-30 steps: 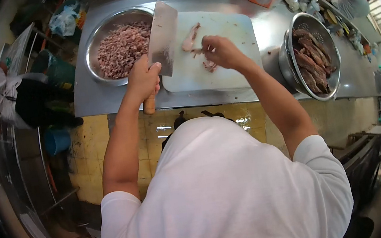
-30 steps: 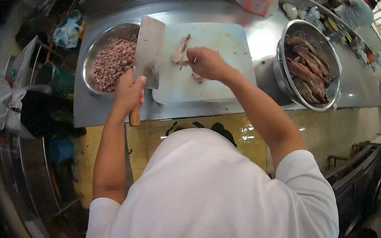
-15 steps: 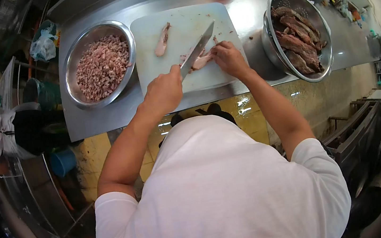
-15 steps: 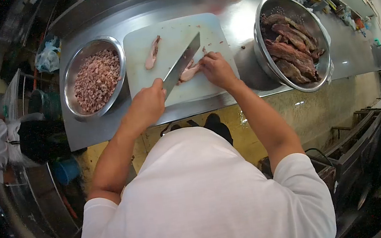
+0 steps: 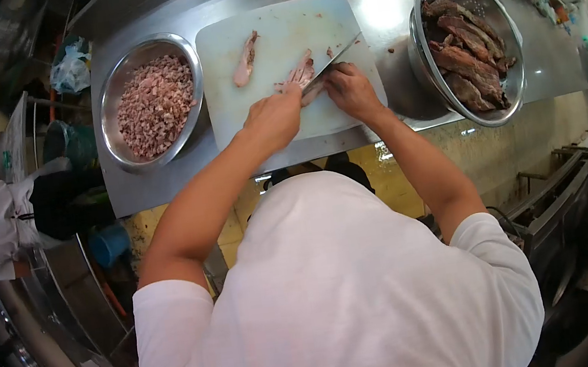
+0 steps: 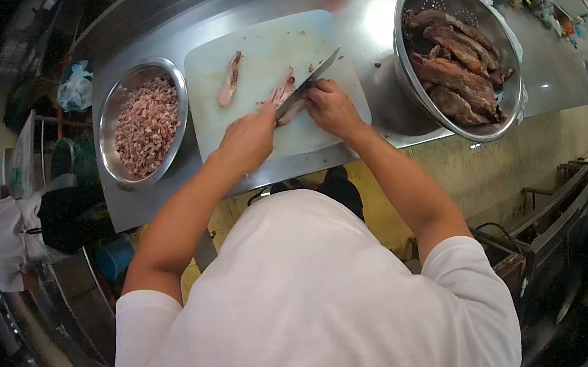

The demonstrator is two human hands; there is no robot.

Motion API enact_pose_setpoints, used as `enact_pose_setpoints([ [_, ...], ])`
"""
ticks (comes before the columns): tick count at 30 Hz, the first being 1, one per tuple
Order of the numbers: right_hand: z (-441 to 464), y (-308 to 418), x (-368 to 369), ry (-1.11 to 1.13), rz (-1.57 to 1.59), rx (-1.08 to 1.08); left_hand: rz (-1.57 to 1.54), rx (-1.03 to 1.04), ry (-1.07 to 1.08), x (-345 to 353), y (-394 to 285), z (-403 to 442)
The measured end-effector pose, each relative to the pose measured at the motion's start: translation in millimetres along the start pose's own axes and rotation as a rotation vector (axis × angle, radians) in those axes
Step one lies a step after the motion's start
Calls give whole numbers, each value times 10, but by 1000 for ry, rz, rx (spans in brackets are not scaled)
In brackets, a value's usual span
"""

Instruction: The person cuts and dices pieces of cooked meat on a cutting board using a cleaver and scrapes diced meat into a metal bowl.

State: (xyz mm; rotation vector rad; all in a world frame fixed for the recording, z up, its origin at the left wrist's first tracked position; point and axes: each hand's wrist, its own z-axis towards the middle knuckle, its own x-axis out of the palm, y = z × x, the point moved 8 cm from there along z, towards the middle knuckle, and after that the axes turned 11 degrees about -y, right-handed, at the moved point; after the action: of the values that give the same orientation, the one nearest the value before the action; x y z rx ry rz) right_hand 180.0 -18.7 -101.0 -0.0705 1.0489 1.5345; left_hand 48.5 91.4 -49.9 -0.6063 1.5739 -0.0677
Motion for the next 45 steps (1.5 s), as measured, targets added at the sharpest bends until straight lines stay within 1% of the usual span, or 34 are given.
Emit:
enact_pose_setpoints([
  [2, -16, 31, -10, -5, -9, 15, -4, 28, -24, -24, -1, -19],
  [5, -23, 6, -75, -42, -28, 56, 4, 50, -1, -270, -85, -159],
  [7, -56, 11, -70, -48, -21, 64, 49, -5, 110, -351, -86, -305],
  [11, -128, -37, -43, -53, 20, 93, 6, -66, 131, 21, 98, -291],
  [13, -75, -26, -39, -63, 35, 89, -19, -9, 0, 76, 25, -75],
  [14, -77, -14, -47, -20, 12, 99, -28, -19, -13, 79, 84, -38],
  [16, -22, 30, -48, 23, -12, 85, -176, -4, -75, -31, 145, 33],
  [17, -7, 50, -42, 45, 45, 96, -174, -2, -85, -93, 221, -11],
  [19, 68, 118, -17, 67, 107, 105, -344, -219, -107, -334, 537, -268],
  [20, 152, 194, 58, 133, 89, 62, -340, -224, -119, -484, 589, -386],
  [21, 238, 271, 138, 197, 72, 16, -437, -343, -180, -652, 713, -527],
  [22, 329, 311, 172, 196, 79, 1, -536, -462, -242, -775, 832, -660],
  [23, 436, 331, 211, 193, 26, -2, -536, -471, -261, -862, 882, -750],
  [24, 556, 345, 266, 190, -26, -11, -596, -497, -335, -963, 948, -845],
  [25, 665, 382, 382, 252, -37, -38, -654, -520, -409, -1048, 1005, -935],
  [26, 747, 450, 519, 254, -28, -59, -652, -528, -431, -1086, 1041, -999],
  [28, 819, 828, 860, 235, 80, -277, -790, -547, -495, -1117, 1106, -1106],
  [29, 799, 961, 1061, 329, 23, -336, -784, -548, -514, -1128, 1120, -1164],
  [30, 811, 1013, 1235, 323, 29, -351, -811, -544, -529, -1128, 1123, -1219],
  [32, 749, 890, 1706, 507, -153, -342, -835, -530, -552, -1133, 1143, -1315],
  [33, 795, 948, 1687, 457, -214, -415, -814, -546, -541, -1120, 1167, -1359],
  [34, 865, 956, 1678, 451, -218, -420, -793, -563, -530, -1118, 1183, -1383],
  [36, 998, 834, 1634, 442, -156, -215, -804, -577, -530, -1110, 1182, -1458],
  [38, 1264, 754, 1235, 252, -44, -116, -825, -601, -521, -1061, 1207, -1493],
  [40, 1361, 706, 717, 392, 327, 485, -794, -585, -504, -1001, 1208, -1484],
  [42, 1297, 605, 312, 274, 531, 591, -793, -562, -453, -961, 1114, -1420],
  [44, 1011, 339, 165, 273, 526, 669, -791, -528, -388, -856, 991, -1299],
  [45, 791, 233, 116, 248, 575, 747, -744, -510, -338, -787, 924, -1215],
])
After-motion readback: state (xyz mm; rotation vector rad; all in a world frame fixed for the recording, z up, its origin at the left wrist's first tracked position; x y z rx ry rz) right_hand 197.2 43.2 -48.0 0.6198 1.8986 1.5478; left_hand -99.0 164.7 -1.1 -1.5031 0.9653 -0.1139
